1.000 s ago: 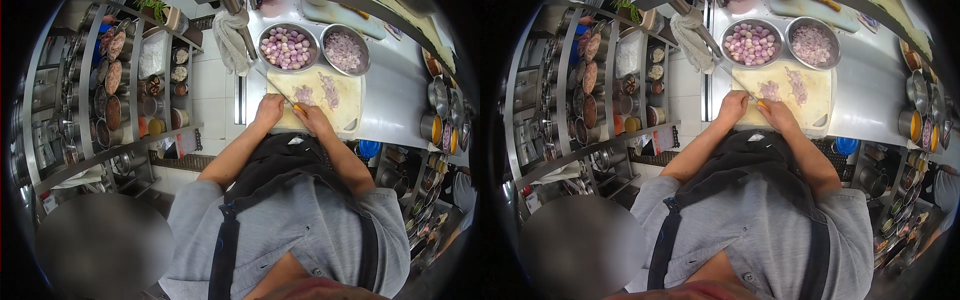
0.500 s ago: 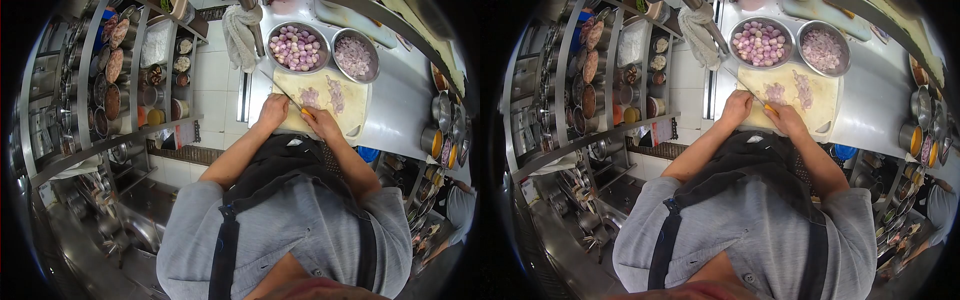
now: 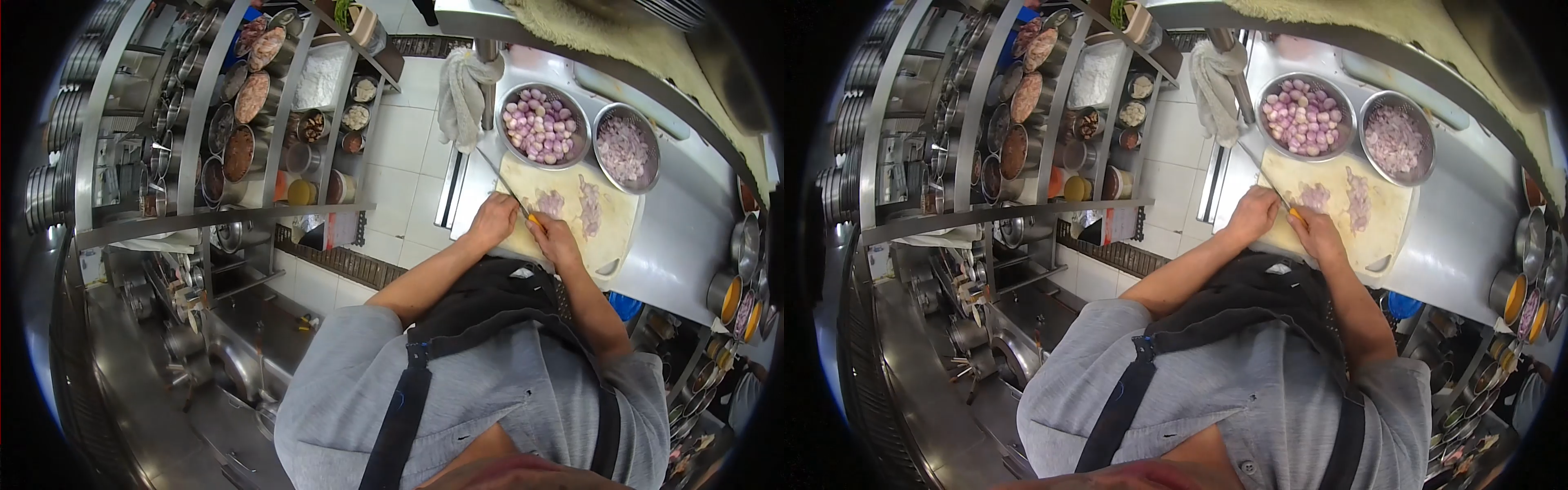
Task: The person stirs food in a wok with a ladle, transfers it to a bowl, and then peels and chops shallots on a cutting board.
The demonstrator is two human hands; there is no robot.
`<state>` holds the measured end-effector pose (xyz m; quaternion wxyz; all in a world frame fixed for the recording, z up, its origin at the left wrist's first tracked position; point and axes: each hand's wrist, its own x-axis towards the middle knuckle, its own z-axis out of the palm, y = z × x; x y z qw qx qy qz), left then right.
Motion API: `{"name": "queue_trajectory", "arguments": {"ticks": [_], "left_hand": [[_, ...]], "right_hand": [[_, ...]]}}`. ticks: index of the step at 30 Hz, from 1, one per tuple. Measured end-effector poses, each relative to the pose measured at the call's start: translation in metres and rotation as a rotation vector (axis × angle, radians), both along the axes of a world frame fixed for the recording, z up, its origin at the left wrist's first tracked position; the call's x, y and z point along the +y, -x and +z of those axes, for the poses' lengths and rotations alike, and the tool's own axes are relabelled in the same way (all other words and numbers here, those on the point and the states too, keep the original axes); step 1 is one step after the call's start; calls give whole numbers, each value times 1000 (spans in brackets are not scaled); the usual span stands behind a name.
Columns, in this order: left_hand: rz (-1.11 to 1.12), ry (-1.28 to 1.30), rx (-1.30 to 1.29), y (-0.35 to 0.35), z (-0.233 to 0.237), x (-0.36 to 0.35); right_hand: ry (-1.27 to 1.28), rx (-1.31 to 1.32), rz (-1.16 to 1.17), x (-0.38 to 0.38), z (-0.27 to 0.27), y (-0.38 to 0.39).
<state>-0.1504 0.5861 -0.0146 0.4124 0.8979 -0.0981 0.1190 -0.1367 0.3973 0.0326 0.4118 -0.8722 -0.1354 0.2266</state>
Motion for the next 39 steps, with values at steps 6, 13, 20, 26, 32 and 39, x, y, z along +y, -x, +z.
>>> {"name": "queue_trajectory", "arguments": {"ticks": [6, 13, 20, 26, 32, 39], "left_hand": [[11, 7, 27, 1, -1, -1], [7, -35, 49, 2, 6, -5], [-48, -81, 41, 0, 25, -3], [-407, -94, -158, -3, 77, -20], [-625, -379, -95, -13, 47, -27], [-428, -350, -66, -19, 33, 3]], "right_hand": [[-15, -36, -10, -5, -4, 5], [-87, -103, -47, 2, -23, 2], [-4, -132, -69, -17, 5, 6], [204, -270, 20, -42, 28, 13], [274, -375, 21, -98, 49, 34], [557, -494, -60, -208, 61, 100]]}}
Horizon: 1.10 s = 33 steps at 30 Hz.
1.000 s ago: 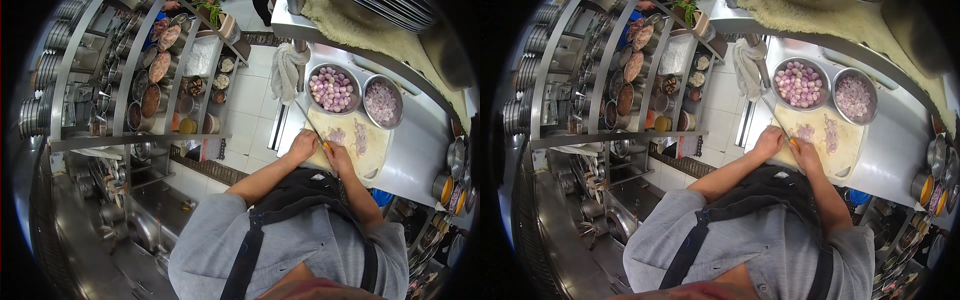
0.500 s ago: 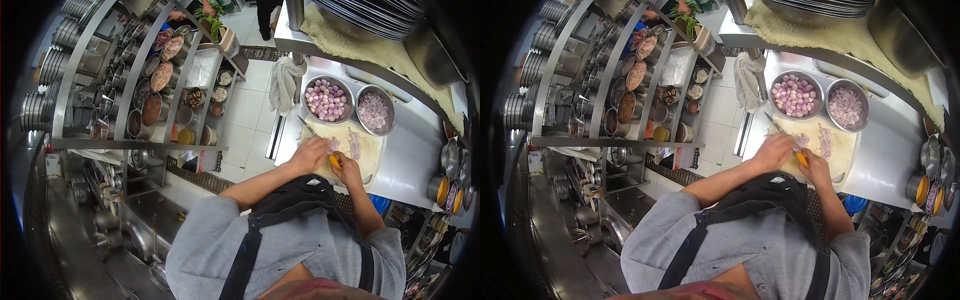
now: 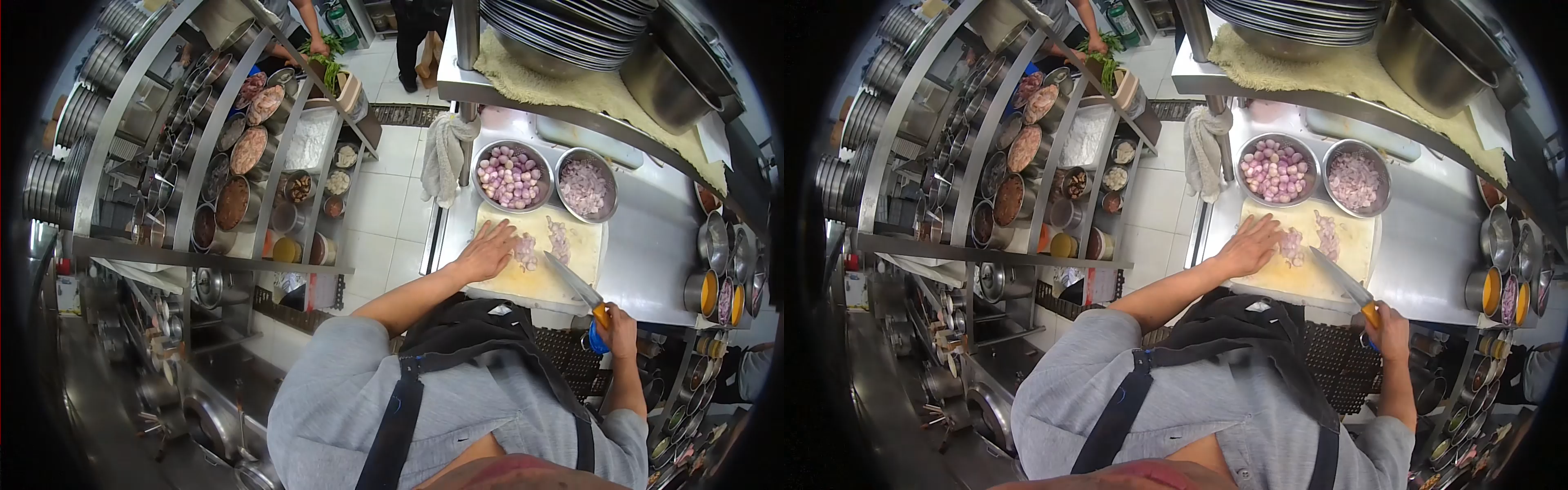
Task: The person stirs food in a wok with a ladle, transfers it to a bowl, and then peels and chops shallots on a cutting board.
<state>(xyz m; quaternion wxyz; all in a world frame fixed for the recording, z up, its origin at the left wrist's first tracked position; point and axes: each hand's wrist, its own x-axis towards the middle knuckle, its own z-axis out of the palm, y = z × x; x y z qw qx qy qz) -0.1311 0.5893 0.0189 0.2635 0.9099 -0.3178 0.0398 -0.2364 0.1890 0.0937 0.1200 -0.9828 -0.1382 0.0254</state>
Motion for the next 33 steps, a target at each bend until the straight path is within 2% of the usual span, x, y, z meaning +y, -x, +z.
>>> {"name": "queue_trajectory", "arguments": {"ticks": [1, 5, 7, 8, 9, 11, 12, 17, 19, 21, 22, 25, 29, 31, 33], "left_hand": [[84, 28, -57, 2, 3, 2], [133, 199, -23, 6, 12, 10], [264, 50, 207, 8, 15, 9], [285, 95, 210, 8, 8, 11], [281, 89, 203, 11, 5, 12], [334, 346, 40, 19, 13, 16], [301, 375, 46, 23, 15, 22], [393, 277, -43, 47, -14, 58], [515, 355, 178, 62, -15, 72], [645, 399, 315, 80, -10, 86], [632, 394, 324, 88, -8, 93], [793, 319, 415, 121, -22, 117], [930, -129, 622, 186, -107, 173], [932, -307, 744, 236, -138, 185], [805, -432, 959, 277, -141, 189]], "right_hand": [[5, -10, 2, 0, -1, 2], [-92, -70, -4, 28, -24, -3], [-171, -89, 1, 41, -33, -10], [-174, -99, 0, 45, -34, -12], [-202, -82, -14, 48, -36, -11], [-239, -66, -41, 54, -41, -6], [-269, -65, -63, 55, -43, -3], [-478, 11, -211, 63, -51, 34], [-553, 7, -264, 62, -56, 51], [-565, 51, -337, 57, -55, 63], [-582, 86, -369, 54, -54, 65], [-479, 64, -373, 39, -52, 60], [-329, 63, -218, 23, -60, 27], [-315, 14, -111, 32, -58, 4], [-227, -47, 21, 40, -66, -17]]}}
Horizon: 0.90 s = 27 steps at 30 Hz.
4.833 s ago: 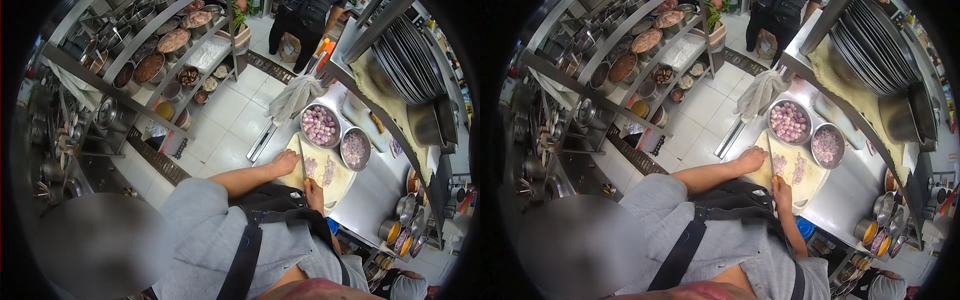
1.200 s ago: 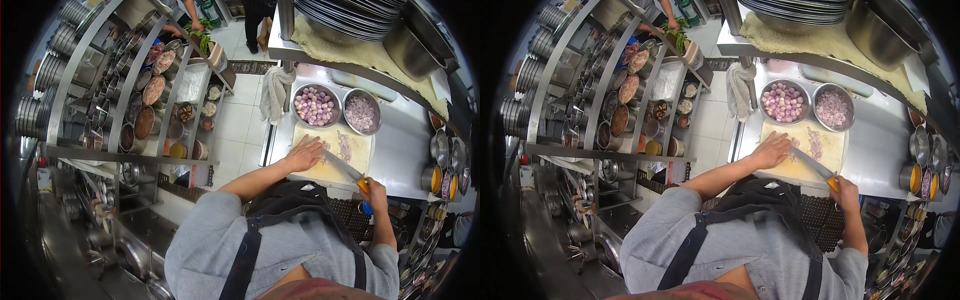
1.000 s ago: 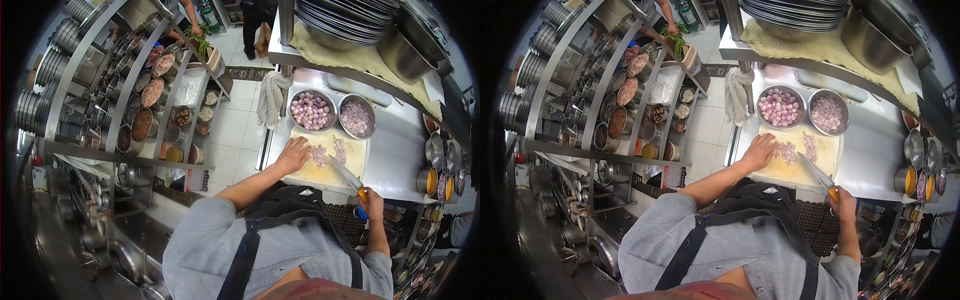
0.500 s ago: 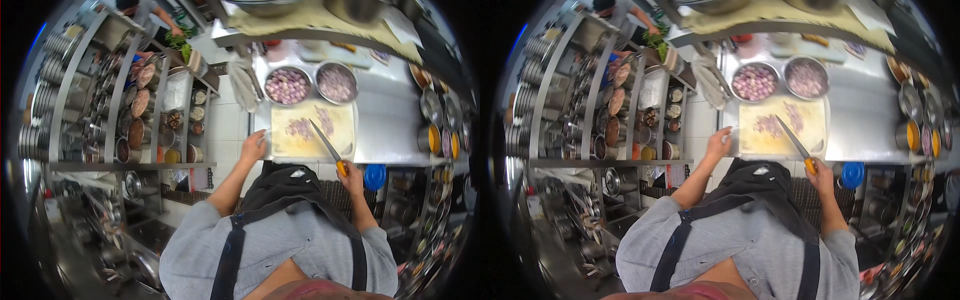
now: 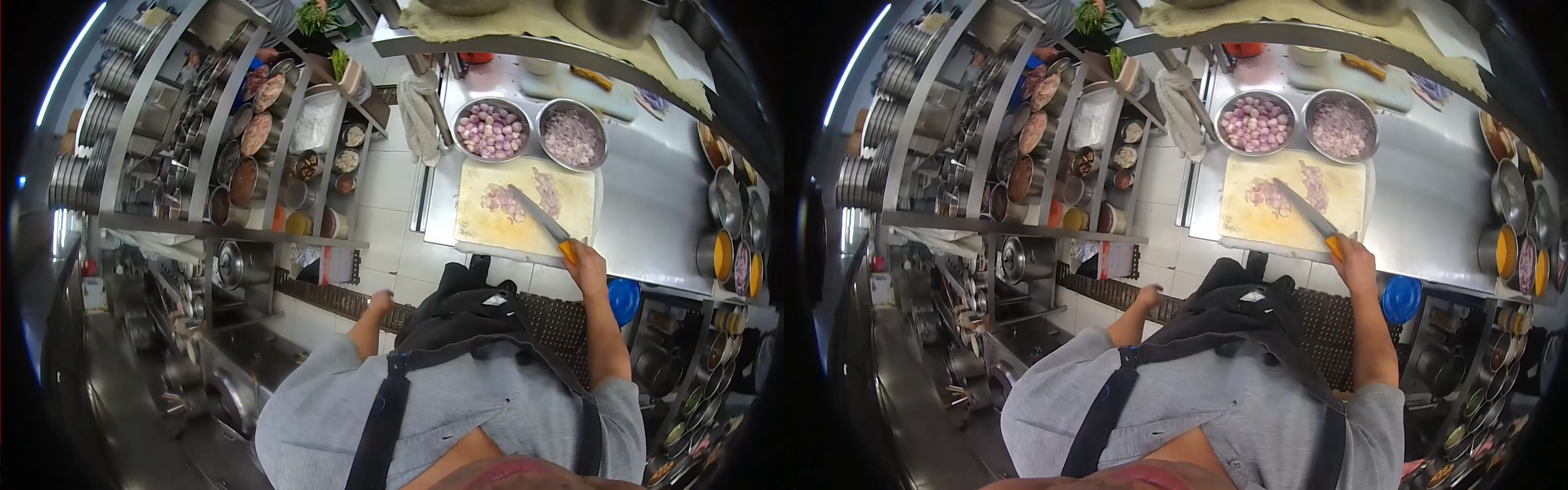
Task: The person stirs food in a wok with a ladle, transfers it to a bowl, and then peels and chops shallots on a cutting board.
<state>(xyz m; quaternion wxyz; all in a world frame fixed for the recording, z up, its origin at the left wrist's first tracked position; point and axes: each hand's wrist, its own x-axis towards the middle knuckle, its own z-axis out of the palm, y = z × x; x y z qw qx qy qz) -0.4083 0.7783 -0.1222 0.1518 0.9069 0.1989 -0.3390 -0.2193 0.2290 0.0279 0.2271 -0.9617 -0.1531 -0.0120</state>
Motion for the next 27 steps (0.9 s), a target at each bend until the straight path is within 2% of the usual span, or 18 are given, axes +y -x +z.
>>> {"name": "queue_trajectory", "arguments": {"ticks": [2, 3, 5, 7, 8, 9, 11, 13, 14, 15, 18, 19, 21, 23, 24, 25, 27], "left_hand": [[-345, -97, 294, 27, -21, 3], [-332, -96, 290, 39, -21, 2], [310, 200, 289, 46, 11, -16], [323, 228, 264, 38, 12, -18], [317, 248, 247, 38, -4, -12], [145, 249, 127, 34, -19, -3], [155, 289, 146, 10, -27, 5], [156, 329, 165, -26, -19, 12], [181, 397, 135, -43, 9, 13], [203, 460, 109, -58, 27, 18], [204, 523, 137, -96, 22, 62], [191, 510, 110, -105, 11, 83], [165, 447, 106, -125, -6, 133], [159, 361, 85, -141, -5, 187], [7, 374, -49, -136, -52, 235], [347, 448, -132, -132, -55, 258], [349, 320, -200, -126, -68, 306]], "right_hand": [[-2, 26, 12, 15, 0, -13], [-23, -34, 18, 20, -1, -18], [-44, -105, 42, 34, -5, -26], [-109, -248, -44, 44, -8, -16], [-106, -258, -28, 52, -4, -11], [-178, -279, -81, 62, -1, -6], [-246, -299, -127, 96, 14, 1], [-589, 68, -184, 142, 41, 7], [-586, 63, -181, 169, 64, 6], [-681, 23, -24, 198, 97, 1], [-878, -211, 509, 274, 212, -15], [-925, -341, 738, 298, 254, -21], [-1048, -508, 1046, 352, 308, -38], [-959, -692, 1047, 401, 337, -34], [-937, -745, 1069, 426, 343, -37], [-941, -725, 1052, 450, 343, -39], [-1080, -670, 927, 489, 345, -42]]}}
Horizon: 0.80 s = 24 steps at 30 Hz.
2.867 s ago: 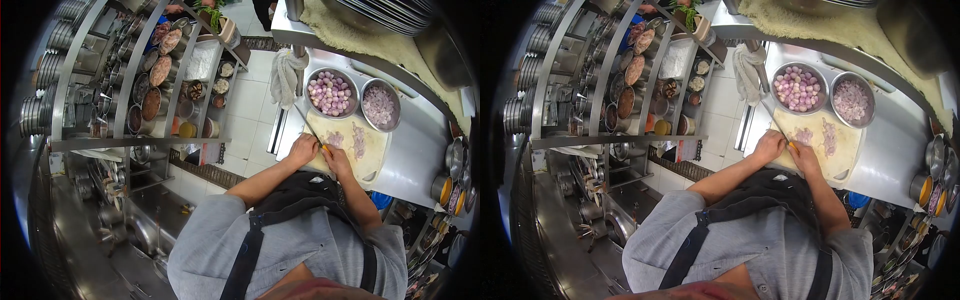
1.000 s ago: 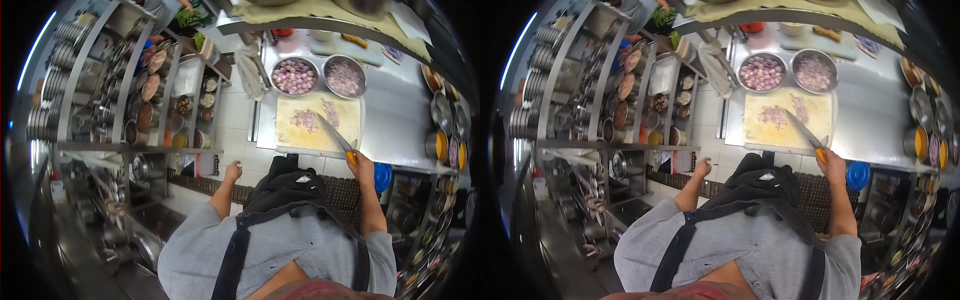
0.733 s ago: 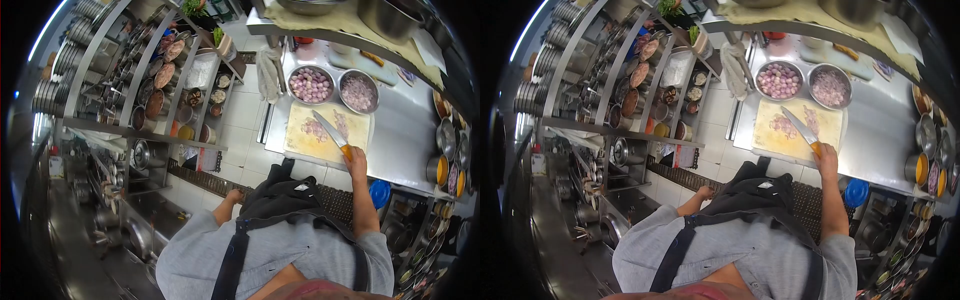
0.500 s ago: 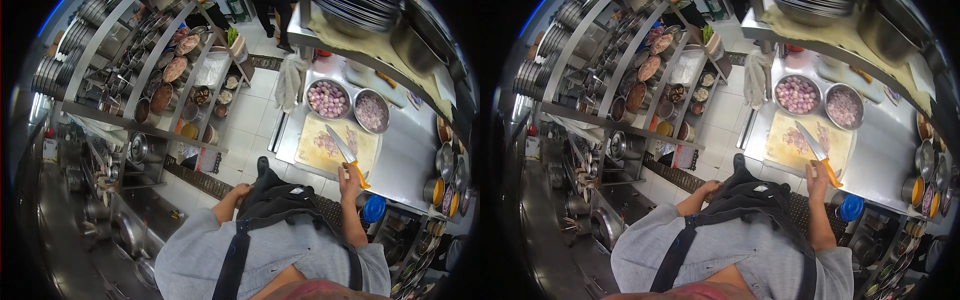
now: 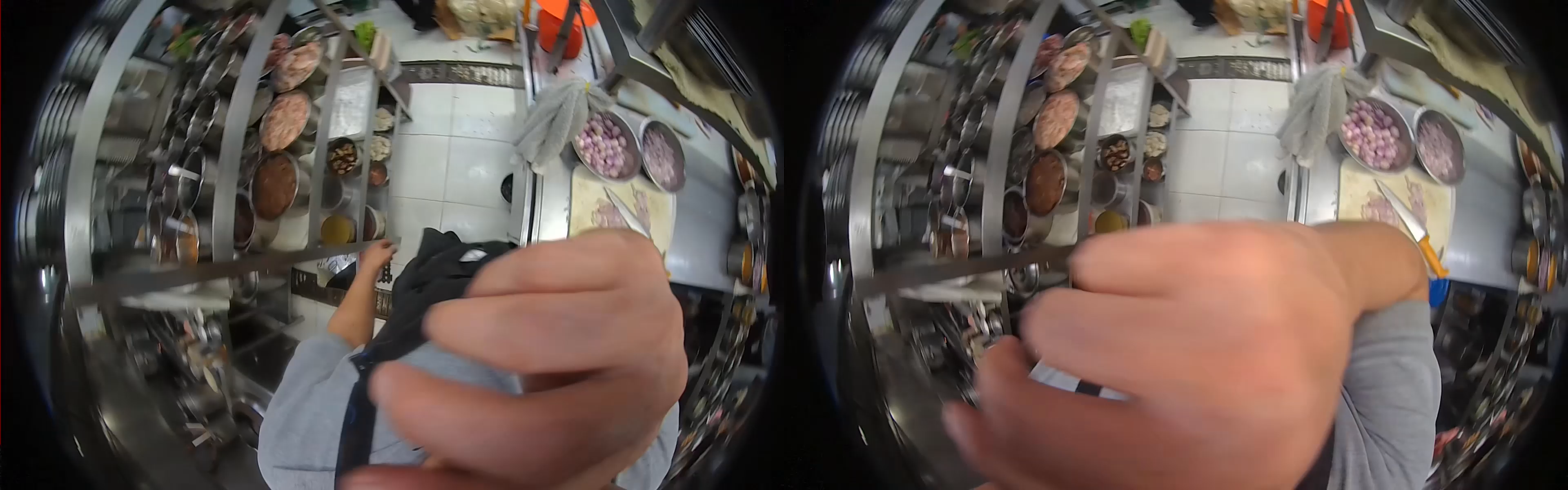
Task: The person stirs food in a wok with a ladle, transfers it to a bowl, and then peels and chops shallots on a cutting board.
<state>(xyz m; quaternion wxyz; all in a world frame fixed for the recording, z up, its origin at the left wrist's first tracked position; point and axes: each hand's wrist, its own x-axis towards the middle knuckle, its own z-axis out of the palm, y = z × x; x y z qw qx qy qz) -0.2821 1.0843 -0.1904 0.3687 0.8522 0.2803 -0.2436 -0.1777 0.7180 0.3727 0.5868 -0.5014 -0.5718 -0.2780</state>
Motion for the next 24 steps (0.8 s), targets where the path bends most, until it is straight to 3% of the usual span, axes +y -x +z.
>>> {"name": "queue_trajectory", "arguments": {"ticks": [2, 3, 5, 7, 8, 12, 14, 15, 16, 17, 18, 19, 20, 22, 23, 24], "left_hand": [[119, 107, 140, 2, 15, 32], [92, 246, 175, 9, -8, 58], [86, 266, 263, 16, -8, 65], [81, 276, 320, 28, -7, 63], [72, 285, 329, 32, -5, 61], [44, 359, 313, 49, 1, 41], [8, 400, 274, 49, 1, 25], [-20, 417, 242, 45, 2, 17], [-52, 435, 199, 39, 4, 9], [-90, 450, 153, 24, 7, 2], [-117, 469, 85, 1, 7, -6], [-151, 489, 15, -26, 12, -16], [-129, 486, 17, -59, 15, -25], [-25, 429, 152, -125, 35, -45], [-185, 381, 129, -162, 35, -48], [-285, 275, 55, -191, 72, -71]], "right_hand": [[-99, 110, -59, 30, -1, -13], [-78, 108, -116, 42, -4, -26], [-42, -27, 79, 58, -17, -53], [50, 125, 140, 73, -70, -68], [276, 208, 49, 63, -93, -70], [715, 753, -335, -16, -213, -39], [788, 1085, -653, -84, -251, -14], [797, 1079, -913, -131, -282, -3], [783, 1207, -1124, -172, -284, 3], [877, 1160, -1490, -210, -287, 8], [920, 1195, -1700, -261, -307, 12], [994, 927, -1822, -286, -301, 15], [1186, 807, -1839, -325, -322, 21], [1309, 806, -1821, -354, -343, 29], [1439, 782, -1786, -367, -351, 27], [1400, 846, -1740, -375, -360, 20]]}}
